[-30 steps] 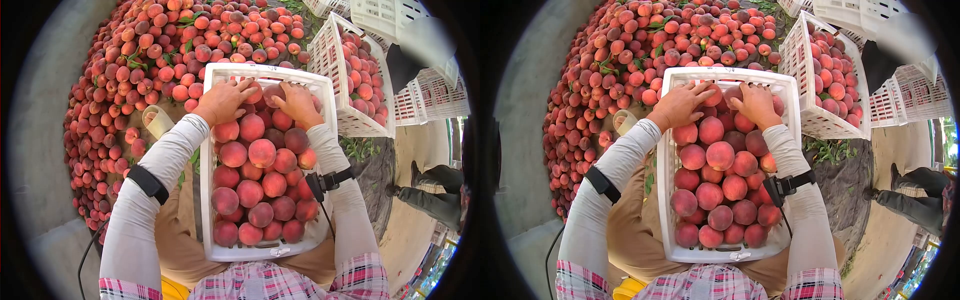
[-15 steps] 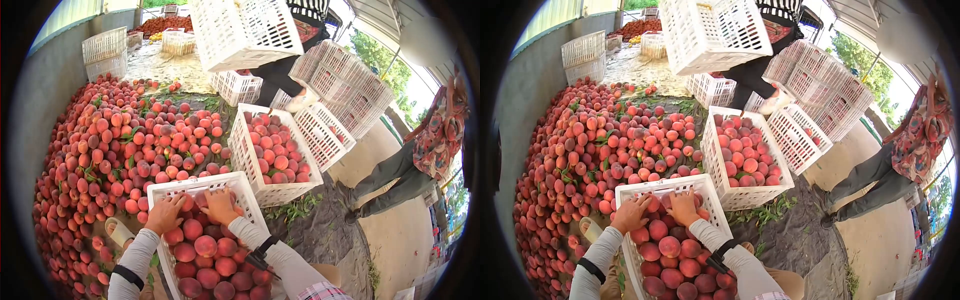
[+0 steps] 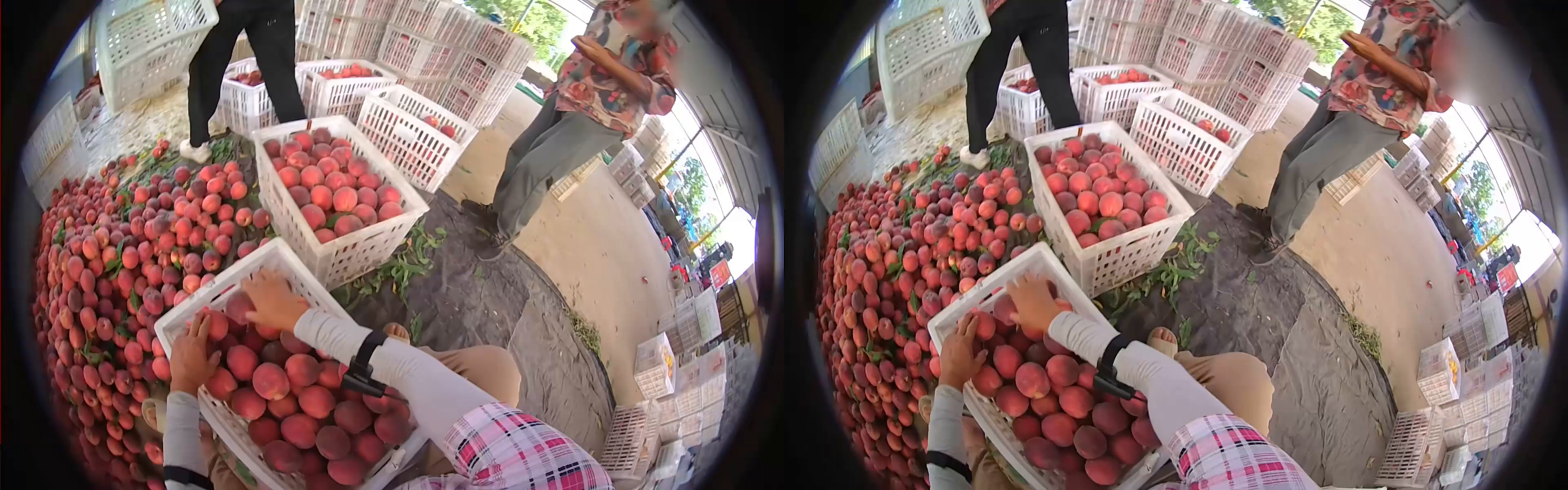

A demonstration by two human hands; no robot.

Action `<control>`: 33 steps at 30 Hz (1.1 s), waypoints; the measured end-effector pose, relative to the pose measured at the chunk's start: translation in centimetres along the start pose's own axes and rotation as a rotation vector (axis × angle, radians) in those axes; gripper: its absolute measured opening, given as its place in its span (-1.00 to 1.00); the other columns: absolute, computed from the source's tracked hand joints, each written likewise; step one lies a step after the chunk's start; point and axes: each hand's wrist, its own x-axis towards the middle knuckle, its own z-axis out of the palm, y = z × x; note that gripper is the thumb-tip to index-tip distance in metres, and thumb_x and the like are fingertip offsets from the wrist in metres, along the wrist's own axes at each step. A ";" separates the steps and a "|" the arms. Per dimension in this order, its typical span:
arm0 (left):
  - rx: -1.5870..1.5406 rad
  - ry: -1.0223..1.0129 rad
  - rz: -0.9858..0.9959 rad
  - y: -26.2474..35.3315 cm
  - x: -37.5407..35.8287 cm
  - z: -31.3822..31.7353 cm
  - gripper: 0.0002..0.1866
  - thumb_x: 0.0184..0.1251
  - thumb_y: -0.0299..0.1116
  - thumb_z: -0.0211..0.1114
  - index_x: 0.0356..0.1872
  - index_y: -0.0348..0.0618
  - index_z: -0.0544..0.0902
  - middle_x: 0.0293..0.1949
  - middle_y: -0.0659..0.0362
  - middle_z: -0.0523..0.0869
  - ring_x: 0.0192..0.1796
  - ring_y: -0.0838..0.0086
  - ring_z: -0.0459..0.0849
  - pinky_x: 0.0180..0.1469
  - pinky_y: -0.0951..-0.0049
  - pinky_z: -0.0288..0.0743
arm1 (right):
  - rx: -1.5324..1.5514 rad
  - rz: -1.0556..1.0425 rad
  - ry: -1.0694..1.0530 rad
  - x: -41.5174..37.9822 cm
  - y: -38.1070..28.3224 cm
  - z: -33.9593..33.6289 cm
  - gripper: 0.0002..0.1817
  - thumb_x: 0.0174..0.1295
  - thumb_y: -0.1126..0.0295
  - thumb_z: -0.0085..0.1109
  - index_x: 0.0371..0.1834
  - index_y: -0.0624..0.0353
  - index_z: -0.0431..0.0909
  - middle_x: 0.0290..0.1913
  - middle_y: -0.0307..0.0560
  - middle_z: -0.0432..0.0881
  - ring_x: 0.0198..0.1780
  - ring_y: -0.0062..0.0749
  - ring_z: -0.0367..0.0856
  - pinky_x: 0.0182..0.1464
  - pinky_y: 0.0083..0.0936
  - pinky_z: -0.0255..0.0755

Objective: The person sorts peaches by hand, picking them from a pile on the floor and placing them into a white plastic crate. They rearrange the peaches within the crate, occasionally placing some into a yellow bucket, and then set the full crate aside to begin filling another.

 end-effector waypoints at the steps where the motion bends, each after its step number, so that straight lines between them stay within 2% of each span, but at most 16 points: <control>1: -0.023 -0.008 -0.026 -0.6 -0.2 0.3 -0.12 -0.05 -0.27 0.50 0.39 -0.16 0.33 0.42 0.00 0.36 0.10 0.01 0.60 0.09 0.13 0.51 | 0.169 0.060 0.059 -0.1 1.6 0.7 -0.36 -0.01 0.10 0.36 0.10 0.26 0.47 0.01 0.19 0.56 0.08 0.12 0.51 0.15 0.01 0.38; 2: -0.024 0.006 -0.004 -0.6 -0.3 0.2 -0.13 -0.03 -0.29 0.49 0.39 -0.16 0.32 0.41 0.02 0.37 0.00 0.00 0.63 0.02 0.11 0.53 | 0.285 0.253 -0.076 0.5 1.9 -2.1 -0.40 0.07 0.16 0.30 0.11 0.34 0.45 -0.02 0.27 0.56 0.07 0.22 0.50 0.15 -0.03 0.36; 3: -0.036 0.067 0.043 -0.3 -0.4 -0.3 -0.13 -0.02 -0.29 0.48 0.39 -0.15 0.31 0.39 0.02 0.39 -0.04 0.00 0.63 0.00 0.10 0.53 | 0.332 0.206 0.138 0.0 3.9 -1.0 -0.46 0.18 0.21 0.21 0.12 0.40 0.44 0.00 0.34 0.57 0.05 0.23 0.54 0.13 -0.09 0.41; 4: -0.039 -0.010 -0.036 0.1 -0.5 -0.8 -0.14 -0.01 -0.30 0.48 0.39 -0.13 0.30 0.37 0.03 0.41 -0.05 0.00 0.64 0.01 0.09 0.53 | 0.460 0.255 0.279 -0.4 5.2 -0.3 -0.50 0.29 0.24 0.11 0.17 0.43 0.43 0.04 0.37 0.58 0.08 0.19 0.58 0.16 -0.13 0.43; 5: -0.065 -0.053 -0.076 0.4 -0.3 -1.3 -0.15 -0.01 -0.29 0.48 0.39 -0.11 0.31 0.37 0.02 0.41 -0.04 0.01 0.64 0.05 0.10 0.54 | 0.459 0.336 0.135 0.1 5.9 -2.2 -0.51 0.36 0.25 0.04 0.20 0.44 0.43 0.11 0.36 0.57 0.13 0.13 0.59 0.19 -0.18 0.44; 6: -0.023 0.040 -0.008 -0.5 -0.5 0.1 -0.13 0.02 -0.28 0.45 0.43 -0.07 0.27 0.39 0.09 0.39 -0.17 0.01 0.65 -0.08 0.04 0.54 | 0.447 0.333 0.127 0.3 6.6 -2.4 -0.53 0.37 0.25 0.02 0.18 0.42 0.45 0.11 0.33 0.59 0.15 0.10 0.59 0.22 -0.19 0.43; 7: 0.001 0.024 -0.029 -0.3 -0.5 0.1 -0.12 0.01 -0.28 0.45 0.43 -0.06 0.27 0.40 0.11 0.38 -0.17 0.04 0.65 -0.09 0.06 0.55 | 0.441 0.313 0.107 0.4 6.6 -2.8 -0.55 0.37 0.27 0.01 0.15 0.43 0.47 0.09 0.36 0.59 0.13 0.10 0.60 0.22 -0.19 0.43; 8: 0.014 0.033 -0.020 -0.6 -0.5 0.4 -0.12 0.02 -0.28 0.44 0.45 -0.04 0.26 0.40 0.13 0.38 -0.16 0.06 0.66 -0.06 0.09 0.56 | 0.434 0.304 -0.033 0.6 6.5 -3.4 -0.51 0.33 0.25 0.08 0.19 0.42 0.45 0.11 0.38 0.57 0.14 0.13 0.59 0.22 -0.18 0.43; 9: 0.009 0.018 -0.046 -0.5 -0.5 0.4 -0.12 0.02 -0.28 0.44 0.45 -0.04 0.26 0.40 0.13 0.38 -0.16 0.06 0.66 -0.06 0.09 0.56 | 0.449 0.294 -0.058 0.5 5.5 -3.6 -0.51 0.33 0.25 0.08 0.19 0.42 0.45 0.11 0.38 0.57 0.14 0.13 0.59 0.22 -0.18 0.43; 12: 0.010 -0.022 -0.083 0.1 -0.4 -0.5 -0.11 0.05 -0.27 0.42 0.48 0.00 0.22 0.39 0.14 0.40 -0.13 0.09 0.66 0.00 0.12 0.56 | 0.162 0.201 -0.281 0.1 3.8 -3.2 -0.33 0.15 0.19 0.31 0.29 0.30 0.37 0.08 0.33 0.55 0.12 0.19 0.56 0.16 -0.10 0.45; 15: 0.015 0.004 -0.053 -0.2 -0.4 0.0 -0.11 0.06 -0.28 0.42 0.48 0.00 0.20 0.38 0.14 0.41 -0.12 0.08 0.66 0.01 0.12 0.55 | 0.104 0.212 -0.416 -0.3 2.8 -1.7 -0.28 0.12 0.16 0.35 0.30 0.29 0.34 0.06 0.32 0.56 0.09 0.19 0.56 0.13 -0.08 0.46; 16: 0.013 -0.021 -0.065 -0.2 -0.3 -0.1 -0.11 0.07 -0.28 0.42 0.48 -0.01 0.20 0.37 0.13 0.42 -0.11 0.07 0.65 0.02 0.12 0.54 | 0.124 0.228 -0.371 -0.5 2.7 -0.9 -0.29 0.04 0.13 0.40 0.18 0.28 0.36 0.04 0.27 0.56 0.04 0.15 0.60 0.07 -0.09 0.50; 19: -0.015 -0.024 -0.071 0.0 -0.4 -0.4 -0.20 0.06 -0.28 0.42 0.40 -0.04 0.31 0.35 0.10 0.43 -0.09 0.07 0.67 0.02 0.11 0.56 | 0.162 0.264 -0.315 -0.5 2.7 -0.5 -0.26 0.01 0.08 0.40 0.19 0.26 0.35 0.06 0.26 0.54 0.06 0.13 0.60 0.07 -0.10 0.50; 27: -0.004 -0.018 -0.082 -0.1 -0.2 -0.3 -0.21 0.06 -0.28 0.43 0.38 -0.07 0.32 0.31 0.10 0.46 -0.10 0.07 0.68 -0.01 0.12 0.58 | 0.182 0.231 -0.232 -0.9 2.4 -1.4 -0.25 -0.08 0.10 0.41 0.20 0.20 0.39 0.05 0.20 0.53 0.05 0.11 0.59 0.08 -0.12 0.51; 29: 0.001 -0.067 -0.086 -0.3 -0.1 -0.1 -0.09 0.08 -0.27 0.42 0.49 -0.01 0.17 0.39 0.11 0.40 -0.11 0.05 0.67 -0.01 0.10 0.55 | 0.269 0.232 -0.230 -1.1 2.4 -2.1 -0.27 -0.07 0.14 0.42 0.20 0.19 0.42 0.05 0.19 0.53 0.09 0.09 0.56 0.12 -0.13 0.48; 33: 0.004 -0.067 -0.089 -0.2 -0.1 -0.2 -0.10 0.09 -0.27 0.41 0.49 -0.01 0.17 0.39 0.11 0.40 -0.11 0.05 0.67 0.00 0.11 0.55 | 0.336 0.150 -0.149 -2.0 3.4 -1.3 -0.27 -0.06 0.13 0.45 0.19 0.20 0.43 0.05 0.18 0.52 0.11 0.07 0.54 0.16 -0.15 0.45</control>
